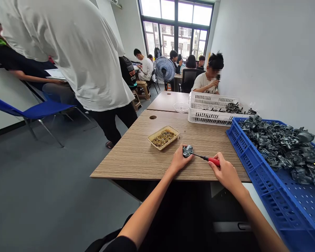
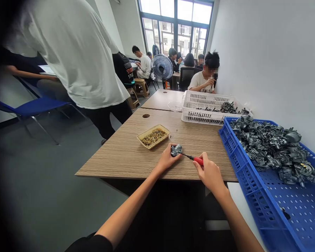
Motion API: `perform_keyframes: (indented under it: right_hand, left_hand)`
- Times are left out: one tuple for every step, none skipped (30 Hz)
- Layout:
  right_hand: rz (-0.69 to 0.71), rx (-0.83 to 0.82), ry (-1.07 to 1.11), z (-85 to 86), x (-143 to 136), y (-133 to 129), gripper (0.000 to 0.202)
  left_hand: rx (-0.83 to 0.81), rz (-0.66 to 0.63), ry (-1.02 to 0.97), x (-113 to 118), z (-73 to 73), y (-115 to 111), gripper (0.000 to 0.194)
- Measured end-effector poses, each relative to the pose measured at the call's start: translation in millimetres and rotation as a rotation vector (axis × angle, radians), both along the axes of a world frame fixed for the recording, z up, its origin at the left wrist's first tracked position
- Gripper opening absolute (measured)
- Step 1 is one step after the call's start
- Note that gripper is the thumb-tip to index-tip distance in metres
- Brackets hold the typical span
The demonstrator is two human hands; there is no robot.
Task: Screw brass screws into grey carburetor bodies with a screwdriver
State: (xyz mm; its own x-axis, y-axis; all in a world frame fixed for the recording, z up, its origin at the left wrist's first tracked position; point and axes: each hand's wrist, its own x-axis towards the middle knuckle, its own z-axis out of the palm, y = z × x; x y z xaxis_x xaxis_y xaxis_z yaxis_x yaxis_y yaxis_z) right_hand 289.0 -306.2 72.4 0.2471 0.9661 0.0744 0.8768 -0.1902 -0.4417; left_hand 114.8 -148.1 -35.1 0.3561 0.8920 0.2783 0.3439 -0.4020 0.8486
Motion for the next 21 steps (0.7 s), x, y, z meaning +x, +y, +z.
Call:
perform_keyframes:
  right_hand:
    - [0.021,-0.005,0.016,0.7,0.9,-0.5,0.020]
    - [0.044,-0.008,0.032,1.4,1.9,-1.0,0.020]
    - [0.067,-0.009,0.047,1.8,2.7,-1.5,0.019]
    - [0.088,-0.005,0.059,2.0,3.4,-1.9,0.019]
    - [0.107,0.001,0.068,2.0,3.8,-2.3,0.019]
    - [0.122,0.007,0.073,1.8,4.0,-2.5,0.019]
    - [0.135,0.014,0.073,1.3,3.9,-2.7,0.018]
    - [0.140,0.020,0.067,0.8,3.5,-2.6,0.017]
    - [0.137,0.024,0.056,0.2,3.1,-2.4,0.016]
    - [0.125,0.025,0.039,-0.4,2.5,-2.2,0.016]
    - [0.104,0.024,0.017,-0.9,1.9,-1.8,0.017]
    - [0.079,0.020,-0.010,-1.3,1.3,-1.5,0.018]
    - [0.055,0.013,-0.036,-1.6,0.7,-1.2,0.019]
    - [0.033,0.005,-0.059,-1.7,0.1,-0.9,0.020]
    - [0.016,-0.005,-0.077,-1.6,-0.5,-0.7,0.020]
    - [0.002,-0.015,-0.091,-1.4,-1.0,-0.6,0.020]
    - [-0.011,-0.024,-0.103,-1.1,-1.6,-0.6,0.021]
    - [-0.020,-0.032,-0.109,-0.8,-2.0,-0.6,0.021]
    - [-0.021,-0.038,-0.109,-0.5,-2.2,-0.6,0.022]
    - [-0.014,-0.041,-0.099,-0.2,-2.2,-0.7,0.022]
    - [0.000,-0.041,-0.080,-0.1,-1.9,-0.8,0.022]
  left_hand:
    - [0.002,-0.001,-0.005,0.1,-0.2,0.0,0.039]
    - [0.006,-0.001,-0.008,0.2,-0.4,0.1,0.039]
    - [0.011,-0.001,-0.010,0.2,-0.7,0.3,0.039]
    - [0.014,-0.002,-0.010,0.2,-0.9,0.5,0.039]
    - [0.016,-0.003,-0.008,0.2,-1.1,0.8,0.039]
    - [0.017,-0.005,-0.004,0.2,-1.3,1.0,0.039]
    - [0.017,-0.006,0.000,0.2,-1.3,1.1,0.039]
    - [0.017,-0.007,0.003,0.3,-1.3,1.2,0.039]
    - [0.016,-0.008,0.005,0.3,-1.3,1.3,0.039]
    - [0.016,-0.008,0.006,0.4,-1.2,1.3,0.039]
    - [0.016,-0.008,0.005,0.4,-1.3,1.2,0.039]
    - [0.016,-0.007,0.002,0.5,-1.4,1.2,0.040]
    - [0.016,-0.006,-0.001,0.4,-1.6,1.1,0.040]
    - [0.017,-0.005,-0.006,0.4,-1.9,1.0,0.040]
    - [0.018,-0.004,-0.011,0.3,-2.4,1.0,0.040]
    - [0.019,-0.004,-0.017,0.2,-2.9,1.0,0.039]
    - [0.020,-0.004,-0.021,0.0,-3.4,1.1,0.039]
    - [0.021,-0.005,-0.023,-0.2,-4.0,1.3,0.039]
    - [0.022,-0.004,-0.024,-0.3,-4.6,1.5,0.039]
    - [0.022,-0.003,-0.023,-0.5,-5.1,1.8,0.039]
    - [0.023,-0.001,-0.020,-0.5,-5.5,2.1,0.039]
